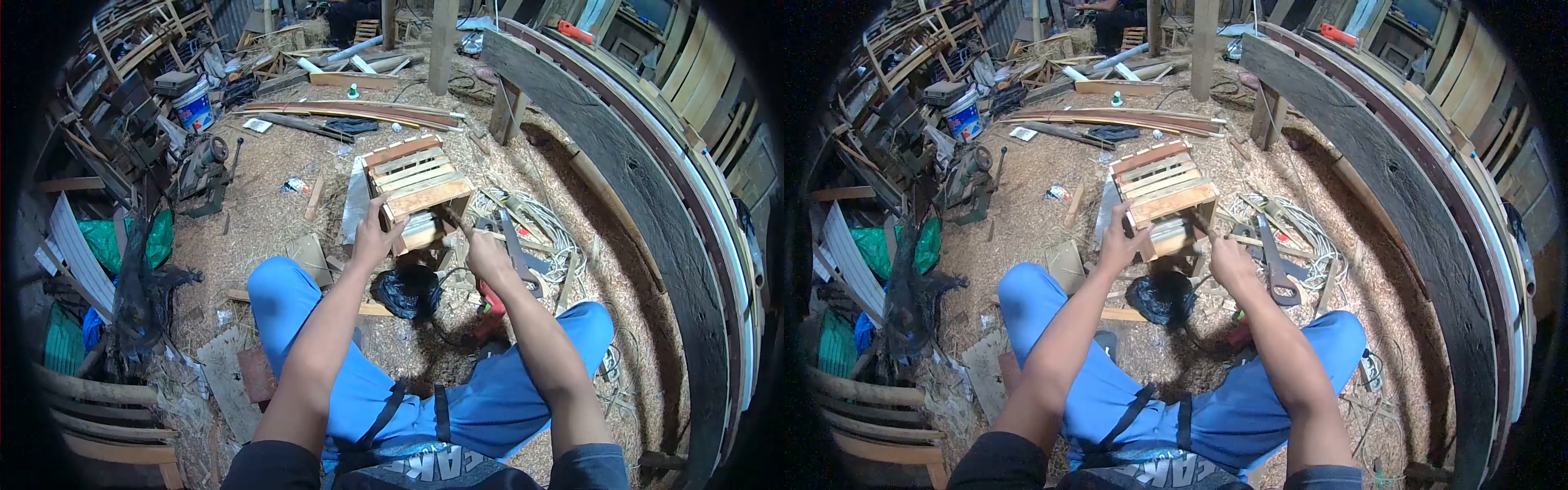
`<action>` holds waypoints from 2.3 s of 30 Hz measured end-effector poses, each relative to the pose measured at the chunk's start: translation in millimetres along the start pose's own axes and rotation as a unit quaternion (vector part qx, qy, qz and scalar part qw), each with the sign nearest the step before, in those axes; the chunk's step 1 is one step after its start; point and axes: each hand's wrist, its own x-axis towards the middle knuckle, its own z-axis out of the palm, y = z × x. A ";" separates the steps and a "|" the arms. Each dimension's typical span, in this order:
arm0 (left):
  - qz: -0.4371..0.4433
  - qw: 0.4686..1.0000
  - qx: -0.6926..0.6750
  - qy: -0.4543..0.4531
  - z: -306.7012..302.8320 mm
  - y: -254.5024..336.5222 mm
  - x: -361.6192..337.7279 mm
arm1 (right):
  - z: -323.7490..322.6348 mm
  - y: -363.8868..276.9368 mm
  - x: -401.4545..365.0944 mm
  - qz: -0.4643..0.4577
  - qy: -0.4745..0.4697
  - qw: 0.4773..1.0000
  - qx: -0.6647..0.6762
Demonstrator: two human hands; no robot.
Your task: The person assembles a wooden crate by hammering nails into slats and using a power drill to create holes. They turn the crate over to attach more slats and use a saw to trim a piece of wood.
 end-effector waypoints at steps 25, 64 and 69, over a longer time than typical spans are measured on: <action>-0.028 1.000 -0.002 0.004 -0.9 5.3 0.6 | -23.1 -18.7 -9.3 -0.021 0.071 0.997 0.028; -0.051 0.999 0.006 0.000 0.8 5.2 0.6 | -42.3 -20.7 -15.3 -0.032 0.015 0.999 -0.025; -0.041 0.999 0.005 0.003 1.6 1.7 0.1 | -23.2 -12.4 -11.5 -0.022 0.030 0.999 -0.022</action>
